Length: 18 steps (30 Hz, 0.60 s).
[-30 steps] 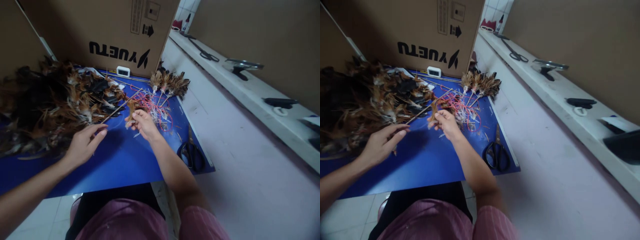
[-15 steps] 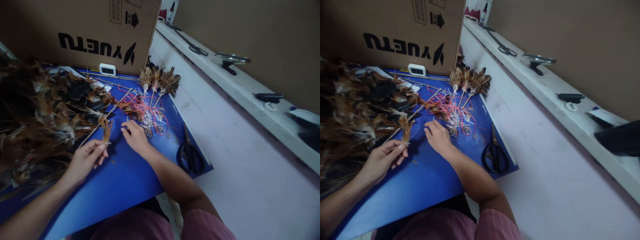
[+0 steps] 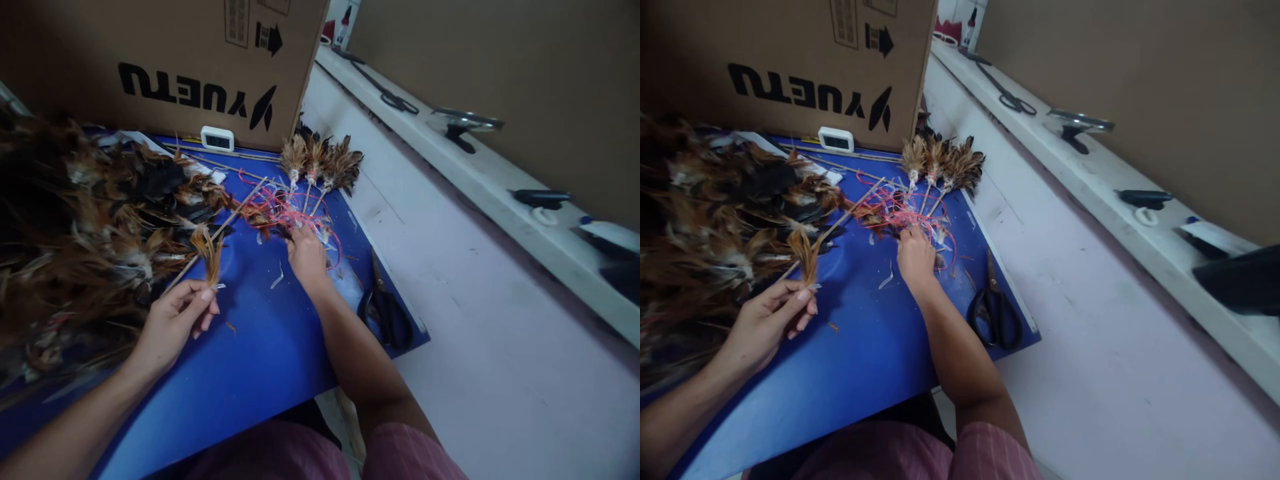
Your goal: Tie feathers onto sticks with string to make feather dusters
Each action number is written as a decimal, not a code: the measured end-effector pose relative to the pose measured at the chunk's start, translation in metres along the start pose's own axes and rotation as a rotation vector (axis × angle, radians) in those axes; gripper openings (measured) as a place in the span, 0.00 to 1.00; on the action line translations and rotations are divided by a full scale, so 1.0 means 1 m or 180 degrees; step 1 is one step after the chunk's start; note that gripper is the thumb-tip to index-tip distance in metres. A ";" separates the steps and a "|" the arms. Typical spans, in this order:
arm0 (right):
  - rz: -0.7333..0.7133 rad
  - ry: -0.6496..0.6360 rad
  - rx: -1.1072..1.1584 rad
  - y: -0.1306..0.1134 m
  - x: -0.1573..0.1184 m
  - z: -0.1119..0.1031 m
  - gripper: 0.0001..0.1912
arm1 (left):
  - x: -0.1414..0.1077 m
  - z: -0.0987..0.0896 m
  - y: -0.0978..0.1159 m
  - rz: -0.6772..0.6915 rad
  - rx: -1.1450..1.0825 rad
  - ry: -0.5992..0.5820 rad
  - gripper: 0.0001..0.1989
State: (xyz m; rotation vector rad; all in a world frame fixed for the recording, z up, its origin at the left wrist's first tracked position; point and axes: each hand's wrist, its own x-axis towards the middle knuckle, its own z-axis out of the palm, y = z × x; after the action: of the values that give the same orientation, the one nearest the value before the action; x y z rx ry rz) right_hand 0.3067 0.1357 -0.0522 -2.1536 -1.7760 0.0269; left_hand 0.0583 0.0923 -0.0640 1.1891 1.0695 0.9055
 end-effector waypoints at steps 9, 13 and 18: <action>0.0013 0.0844 0.2898 0.000 -0.001 -0.022 0.07 | 0.000 0.002 0.002 -0.0039 -0.0373 0.0161 0.11; 0.0539 0.0322 0.4359 -0.011 -0.004 -0.021 0.10 | 0.000 0.004 0.007 -0.0129 -0.0574 0.0237 0.11; 0.0590 -0.0677 0.5041 -0.029 -0.016 -0.007 0.13 | -0.001 0.005 0.013 -0.0301 -0.0807 0.0193 0.11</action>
State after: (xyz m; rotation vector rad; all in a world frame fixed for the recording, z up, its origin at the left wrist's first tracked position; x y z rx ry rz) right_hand 0.2775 0.1235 -0.0408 -1.0542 -0.8845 1.2469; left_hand 0.0631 0.0918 -0.0511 0.8993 1.0170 0.9767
